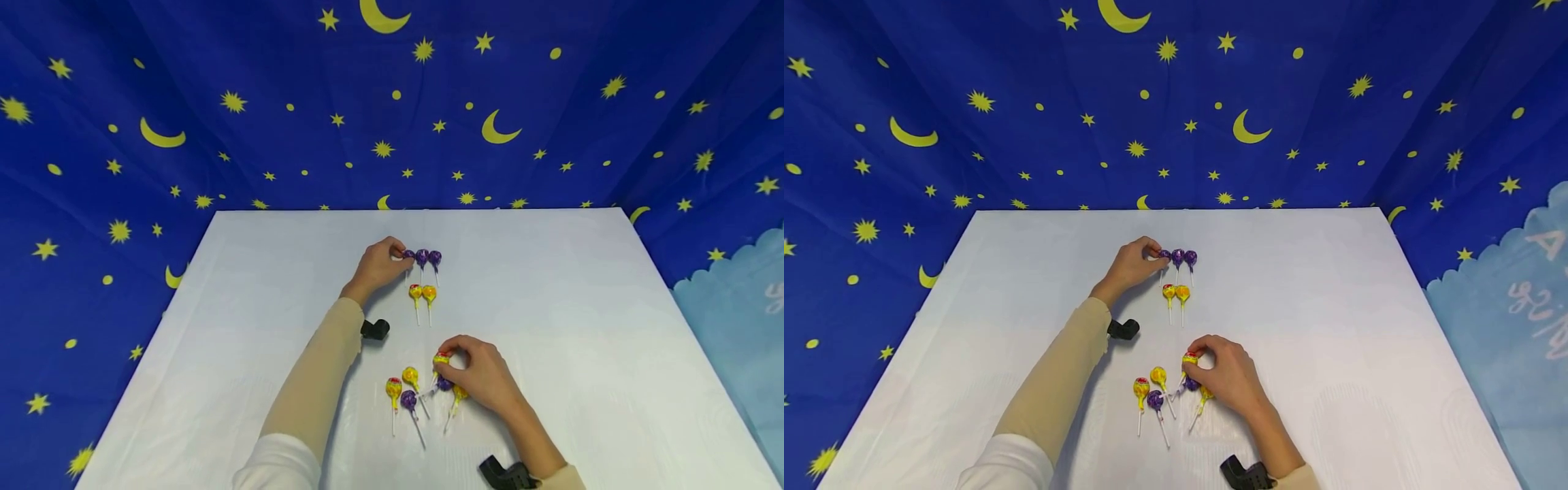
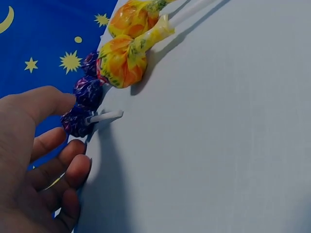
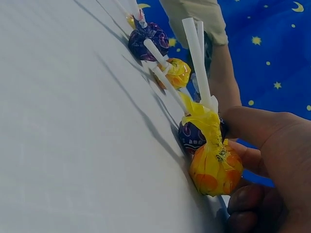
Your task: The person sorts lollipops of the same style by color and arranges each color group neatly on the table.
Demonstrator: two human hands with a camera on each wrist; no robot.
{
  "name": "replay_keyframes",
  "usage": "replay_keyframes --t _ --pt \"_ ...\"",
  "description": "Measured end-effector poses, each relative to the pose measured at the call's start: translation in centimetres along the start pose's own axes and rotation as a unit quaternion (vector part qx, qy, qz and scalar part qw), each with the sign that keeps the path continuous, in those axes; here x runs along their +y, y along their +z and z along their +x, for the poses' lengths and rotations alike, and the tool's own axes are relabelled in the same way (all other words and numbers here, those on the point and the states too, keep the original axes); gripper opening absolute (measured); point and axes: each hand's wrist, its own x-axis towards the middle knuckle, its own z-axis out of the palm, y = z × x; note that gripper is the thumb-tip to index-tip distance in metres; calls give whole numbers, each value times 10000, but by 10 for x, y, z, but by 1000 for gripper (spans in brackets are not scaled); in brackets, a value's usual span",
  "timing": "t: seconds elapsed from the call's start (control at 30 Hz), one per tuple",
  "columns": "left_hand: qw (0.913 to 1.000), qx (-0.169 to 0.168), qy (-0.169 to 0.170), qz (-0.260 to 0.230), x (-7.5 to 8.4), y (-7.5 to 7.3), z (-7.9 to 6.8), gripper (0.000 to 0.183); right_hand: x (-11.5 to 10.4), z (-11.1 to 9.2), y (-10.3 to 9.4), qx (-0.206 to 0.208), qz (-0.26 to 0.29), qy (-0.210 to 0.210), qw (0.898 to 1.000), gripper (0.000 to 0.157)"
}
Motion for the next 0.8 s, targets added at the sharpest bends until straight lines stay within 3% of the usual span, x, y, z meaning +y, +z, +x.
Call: replay_keyframes --t 0.47,0.8 --pt "9993 -230 125 255 -13 -17 -14 41 -1 1 -1 -45 70 59 9999 22" --pt "9996 -106 113 218 -20 -23 -28 45 -2 2 -1 -51 59 58 10000 21"
